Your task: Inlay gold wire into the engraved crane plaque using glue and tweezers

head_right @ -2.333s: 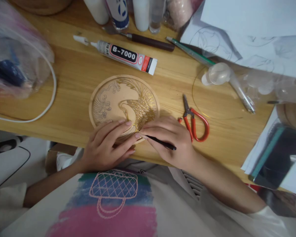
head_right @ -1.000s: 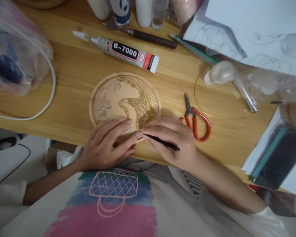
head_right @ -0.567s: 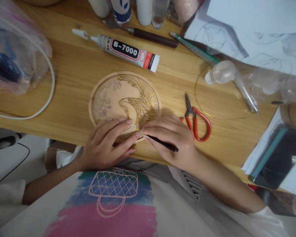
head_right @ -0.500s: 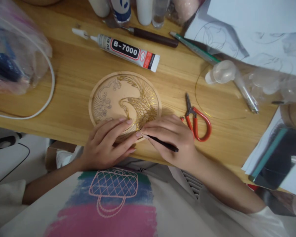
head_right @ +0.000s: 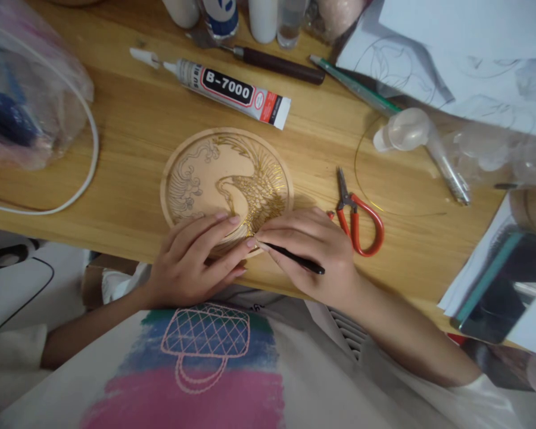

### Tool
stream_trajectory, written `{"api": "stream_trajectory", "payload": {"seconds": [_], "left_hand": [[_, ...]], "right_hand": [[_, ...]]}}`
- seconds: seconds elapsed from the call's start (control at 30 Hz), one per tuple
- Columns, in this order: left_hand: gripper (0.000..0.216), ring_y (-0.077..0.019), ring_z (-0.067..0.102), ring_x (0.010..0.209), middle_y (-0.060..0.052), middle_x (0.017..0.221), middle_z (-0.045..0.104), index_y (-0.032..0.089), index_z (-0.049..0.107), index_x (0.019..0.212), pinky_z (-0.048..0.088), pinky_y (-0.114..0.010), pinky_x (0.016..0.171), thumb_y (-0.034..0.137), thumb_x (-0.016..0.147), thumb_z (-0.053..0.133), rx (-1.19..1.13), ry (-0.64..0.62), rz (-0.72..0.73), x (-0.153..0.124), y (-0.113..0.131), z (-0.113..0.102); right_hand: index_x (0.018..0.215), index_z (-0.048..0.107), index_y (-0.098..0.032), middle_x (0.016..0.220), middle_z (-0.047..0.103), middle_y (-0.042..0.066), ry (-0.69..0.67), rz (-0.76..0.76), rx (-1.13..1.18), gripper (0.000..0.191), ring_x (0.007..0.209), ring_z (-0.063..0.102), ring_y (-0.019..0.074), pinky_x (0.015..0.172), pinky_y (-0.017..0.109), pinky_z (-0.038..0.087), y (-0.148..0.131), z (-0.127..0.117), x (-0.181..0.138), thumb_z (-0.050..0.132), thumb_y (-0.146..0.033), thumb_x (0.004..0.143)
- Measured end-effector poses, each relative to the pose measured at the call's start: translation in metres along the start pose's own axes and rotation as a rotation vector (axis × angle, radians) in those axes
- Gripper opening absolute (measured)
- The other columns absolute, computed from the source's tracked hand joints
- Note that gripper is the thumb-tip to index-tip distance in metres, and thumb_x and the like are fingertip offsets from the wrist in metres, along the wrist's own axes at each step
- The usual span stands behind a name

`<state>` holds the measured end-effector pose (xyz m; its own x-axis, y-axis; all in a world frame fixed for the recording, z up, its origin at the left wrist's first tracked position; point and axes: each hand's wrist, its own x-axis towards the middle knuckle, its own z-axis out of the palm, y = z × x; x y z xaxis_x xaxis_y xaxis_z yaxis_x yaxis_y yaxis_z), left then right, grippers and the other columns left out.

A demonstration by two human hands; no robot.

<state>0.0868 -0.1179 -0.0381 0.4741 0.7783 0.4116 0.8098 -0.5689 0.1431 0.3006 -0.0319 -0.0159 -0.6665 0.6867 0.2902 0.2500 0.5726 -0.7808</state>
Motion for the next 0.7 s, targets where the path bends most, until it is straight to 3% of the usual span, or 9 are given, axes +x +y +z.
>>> {"api": "stream_trajectory", "payload": {"seconds": [0.3,0.7], "left_hand": [[0.037,-0.0238,0.062,0.114,-0.010,0.119,0.069,0.021,0.065,0.120,0.051,-0.038,0.096,0.045,0.092,0.058,0.022,-0.009,-0.013,0.0012,0.0007,-0.0012],[0.037,-0.0234,0.063,0.115,-0.010,0.120,0.069,0.021,0.064,0.120,0.052,-0.038,0.097,0.045,0.093,0.057,0.029,-0.011,-0.014,0.0006,0.0011,-0.0005]], "right_hand": [[0.100,0.072,-0.022,0.089,0.076,0.004,0.014,0.096,0.114,0.023,0.083,0.071,0.0166,0.075,0.033,0.058,-0.0007,0.0028,0.0022,0.067,-0.007,0.083],[0.099,0.073,-0.020,0.089,0.076,0.005,0.014,0.101,0.170,0.023,0.085,0.071,0.0168,0.077,0.032,0.057,0.0002,0.0013,0.0025,0.068,-0.006,0.082]]}}
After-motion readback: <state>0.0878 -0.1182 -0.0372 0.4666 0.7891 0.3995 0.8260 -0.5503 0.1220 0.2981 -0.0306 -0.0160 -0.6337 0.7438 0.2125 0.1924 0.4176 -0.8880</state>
